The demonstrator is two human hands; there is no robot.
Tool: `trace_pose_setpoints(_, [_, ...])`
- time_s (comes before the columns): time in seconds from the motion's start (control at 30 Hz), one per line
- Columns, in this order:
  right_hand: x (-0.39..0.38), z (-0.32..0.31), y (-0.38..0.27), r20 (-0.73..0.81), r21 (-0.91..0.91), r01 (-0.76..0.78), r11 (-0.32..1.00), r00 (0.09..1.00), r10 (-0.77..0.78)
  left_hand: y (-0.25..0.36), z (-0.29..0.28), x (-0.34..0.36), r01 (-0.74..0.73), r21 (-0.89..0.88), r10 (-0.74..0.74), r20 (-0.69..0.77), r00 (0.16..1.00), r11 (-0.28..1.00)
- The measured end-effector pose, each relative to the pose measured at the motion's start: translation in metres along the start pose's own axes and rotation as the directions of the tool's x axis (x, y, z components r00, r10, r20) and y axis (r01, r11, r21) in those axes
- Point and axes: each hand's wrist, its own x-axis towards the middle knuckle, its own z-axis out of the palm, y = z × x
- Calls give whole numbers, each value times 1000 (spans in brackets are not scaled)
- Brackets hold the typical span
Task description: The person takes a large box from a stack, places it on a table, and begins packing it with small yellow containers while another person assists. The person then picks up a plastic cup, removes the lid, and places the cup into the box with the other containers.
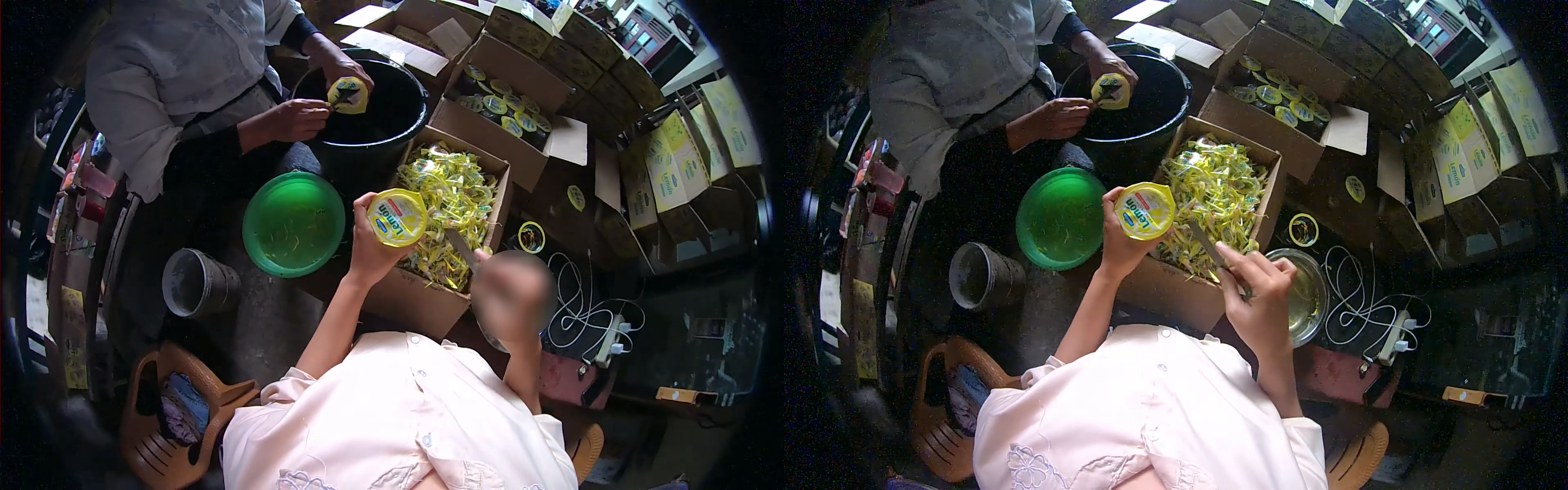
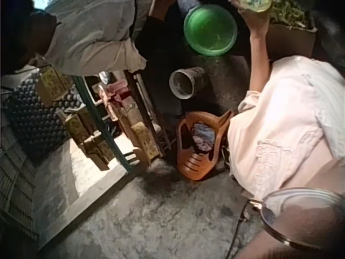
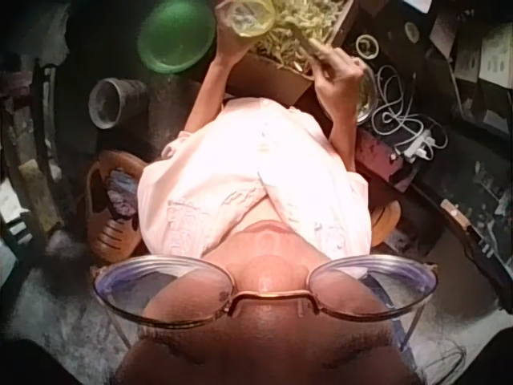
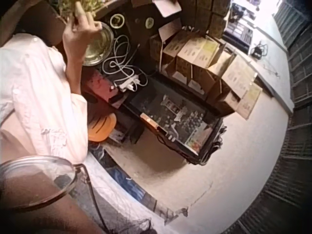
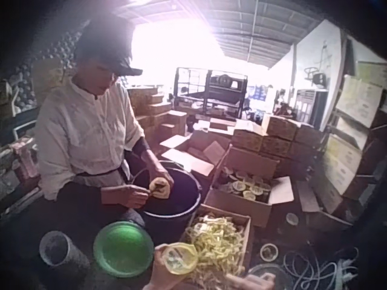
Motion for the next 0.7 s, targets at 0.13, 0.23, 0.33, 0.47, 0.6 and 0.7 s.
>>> trace_pose_setpoints(0.13, [-16, 9, 9, -140, 125, -120, 985, 981, 138, -5, -6, -2, 11, -81, -12, -8, 1000, 997])
trace_pose_setpoints(0.23, [-28, 19, 18, -175, 203, -214, 956, 952, 250, -11, -11, -4, 2, -65, -4, -31, 1000, 998])
trace_pose_setpoints(0.33, [-33, 24, 18, -178, 249, -240, 938, 941, 288, -13, -18, -6, -15, -24, 13, -54, 998, 1000])
trace_pose_setpoints(0.47, [-35, 32, 17, -196, 279, -227, 933, 938, 287, -15, -29, -7, 5, -96, -12, -65, 998, 995])
trace_pose_setpoints(0.6, [-38, 33, 13, -200, 273, -206, 940, 943, 265, -21, -49, -9, 27, -60, -34, -115, 993, 998])
trace_pose_setpoints(0.7, [-41, 34, 15, -190, 297, -229, 927, 937, 293, -24, -64, -9, -23, -6, 21, -184, 983, 1000])
